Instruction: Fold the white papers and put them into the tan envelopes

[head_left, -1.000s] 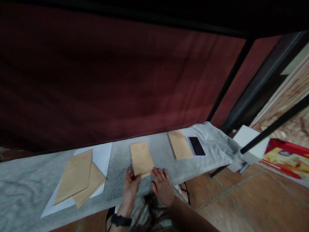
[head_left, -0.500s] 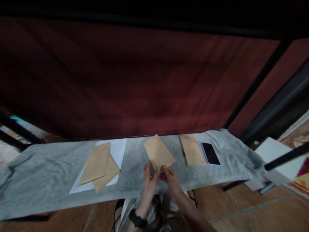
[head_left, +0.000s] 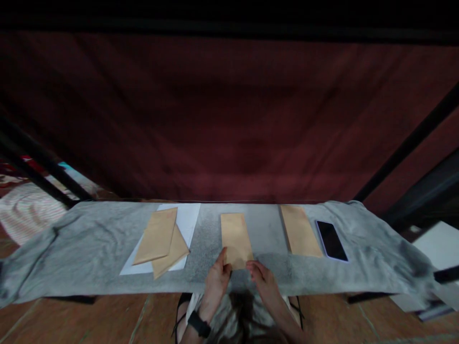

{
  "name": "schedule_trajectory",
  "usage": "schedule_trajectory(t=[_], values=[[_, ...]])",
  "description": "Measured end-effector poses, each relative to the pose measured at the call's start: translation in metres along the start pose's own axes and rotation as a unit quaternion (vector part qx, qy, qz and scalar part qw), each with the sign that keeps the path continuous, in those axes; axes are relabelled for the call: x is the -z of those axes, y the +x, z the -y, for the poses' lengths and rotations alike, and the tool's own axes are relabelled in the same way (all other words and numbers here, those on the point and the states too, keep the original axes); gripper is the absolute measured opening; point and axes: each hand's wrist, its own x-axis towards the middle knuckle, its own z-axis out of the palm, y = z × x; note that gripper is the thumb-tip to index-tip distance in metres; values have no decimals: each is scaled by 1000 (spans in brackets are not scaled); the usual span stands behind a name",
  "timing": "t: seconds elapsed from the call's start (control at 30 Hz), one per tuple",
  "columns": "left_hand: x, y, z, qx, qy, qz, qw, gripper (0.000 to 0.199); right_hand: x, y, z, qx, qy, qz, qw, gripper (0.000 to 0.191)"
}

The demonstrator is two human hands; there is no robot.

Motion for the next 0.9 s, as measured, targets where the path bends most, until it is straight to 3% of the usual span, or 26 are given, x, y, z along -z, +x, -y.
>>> schedule_trajectory(t=[0.07,0.13,0.2,0.27,0.37,0.53,0.73,0.9], values=[[2,-6,0,-38,97,-1,995,56,4,-2,-3,142,-185,-30,972,43],[3,-11,-4,-61,190,-23,980,51,5,-6,-7,239,-324,-19,915,44],[-1,-11,-11,-90,269,-58,957,48,3,-9,-11,274,-402,-18,874,47],[-9,-2,-19,-143,304,-69,939,48,0,-11,-14,274,-435,-35,857,47],[-28,24,-28,-218,318,-33,922,54,-2,-11,-17,271,-445,-38,853,48],[-53,77,-36,-208,359,2,910,58,-1,-11,-13,277,-434,-33,856,46],[-55,123,-45,-196,362,29,911,61,-3,-12,-16,293,-428,-59,853,47],[-53,138,-48,-191,361,45,912,67,-4,-10,-20,293,-435,-62,849,49]])
